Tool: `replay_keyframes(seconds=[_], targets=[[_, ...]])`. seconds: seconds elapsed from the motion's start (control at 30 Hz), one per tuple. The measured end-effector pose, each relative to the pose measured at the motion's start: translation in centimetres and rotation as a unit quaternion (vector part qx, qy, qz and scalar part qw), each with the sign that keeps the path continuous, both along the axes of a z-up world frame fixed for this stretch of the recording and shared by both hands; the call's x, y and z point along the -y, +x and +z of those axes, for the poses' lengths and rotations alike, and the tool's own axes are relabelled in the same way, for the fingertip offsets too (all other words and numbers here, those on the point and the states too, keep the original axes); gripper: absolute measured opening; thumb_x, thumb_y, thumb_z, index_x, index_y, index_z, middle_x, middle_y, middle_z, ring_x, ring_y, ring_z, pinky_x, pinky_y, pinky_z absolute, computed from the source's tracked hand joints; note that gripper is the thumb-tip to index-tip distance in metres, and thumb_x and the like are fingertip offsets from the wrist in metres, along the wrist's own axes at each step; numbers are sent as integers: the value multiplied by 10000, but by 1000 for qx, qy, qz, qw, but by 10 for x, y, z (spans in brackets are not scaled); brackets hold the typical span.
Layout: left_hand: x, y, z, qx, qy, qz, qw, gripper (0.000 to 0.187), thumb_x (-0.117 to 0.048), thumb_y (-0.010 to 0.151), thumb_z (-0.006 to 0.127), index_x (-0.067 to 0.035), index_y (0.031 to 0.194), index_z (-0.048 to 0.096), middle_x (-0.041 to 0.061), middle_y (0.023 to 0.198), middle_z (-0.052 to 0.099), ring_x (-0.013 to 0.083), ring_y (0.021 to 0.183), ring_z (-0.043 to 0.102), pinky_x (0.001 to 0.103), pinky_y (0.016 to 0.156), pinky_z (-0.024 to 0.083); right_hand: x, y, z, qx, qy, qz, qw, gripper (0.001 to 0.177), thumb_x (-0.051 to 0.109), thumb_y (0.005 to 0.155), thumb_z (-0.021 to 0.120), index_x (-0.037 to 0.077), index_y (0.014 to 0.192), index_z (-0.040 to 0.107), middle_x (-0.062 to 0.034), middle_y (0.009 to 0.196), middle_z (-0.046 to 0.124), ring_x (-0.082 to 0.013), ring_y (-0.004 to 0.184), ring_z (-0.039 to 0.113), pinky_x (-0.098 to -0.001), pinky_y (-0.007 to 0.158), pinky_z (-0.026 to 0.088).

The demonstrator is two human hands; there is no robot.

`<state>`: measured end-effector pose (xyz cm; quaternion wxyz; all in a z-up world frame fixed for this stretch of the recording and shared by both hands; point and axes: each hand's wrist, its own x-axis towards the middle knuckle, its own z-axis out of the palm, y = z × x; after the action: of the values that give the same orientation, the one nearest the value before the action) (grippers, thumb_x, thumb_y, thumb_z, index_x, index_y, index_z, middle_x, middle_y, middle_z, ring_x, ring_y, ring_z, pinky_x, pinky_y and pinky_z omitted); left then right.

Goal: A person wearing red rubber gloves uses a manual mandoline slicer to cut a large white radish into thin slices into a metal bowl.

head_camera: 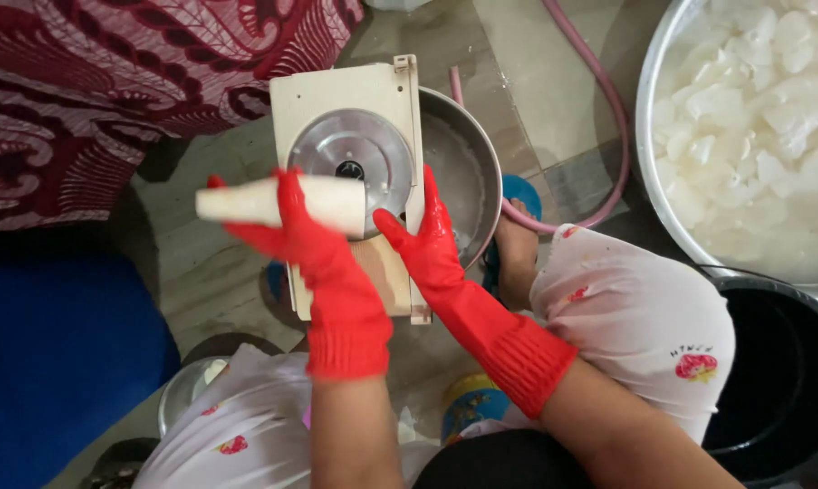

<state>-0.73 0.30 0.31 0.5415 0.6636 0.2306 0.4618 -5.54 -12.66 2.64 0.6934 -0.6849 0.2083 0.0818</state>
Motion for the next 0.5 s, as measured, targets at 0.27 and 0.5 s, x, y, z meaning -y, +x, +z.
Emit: replay_keyframes(seconds=[0.27,0.5], targets=[[11,-58,67,-71,-158,-53,983,781,-113,849,609,-50,1554,278,175,1290,517,255,992,622,364,930,544,-2,1,3,-3,-2,4,1000,981,396,840,826,151,1606,263,-244,1528,437,-416,1416,446,-486,1175,388],[17,-14,62,-93,-61,-52,992,792,-224,862,694,10,1520,320,240,1515,418,350,1333,495,405,1120,411,0,0,-6,-4,-4,6,1000,980,405,840,829,182,1608,263,-234,1507,458,-411,1375,501,-468,1160,423]])
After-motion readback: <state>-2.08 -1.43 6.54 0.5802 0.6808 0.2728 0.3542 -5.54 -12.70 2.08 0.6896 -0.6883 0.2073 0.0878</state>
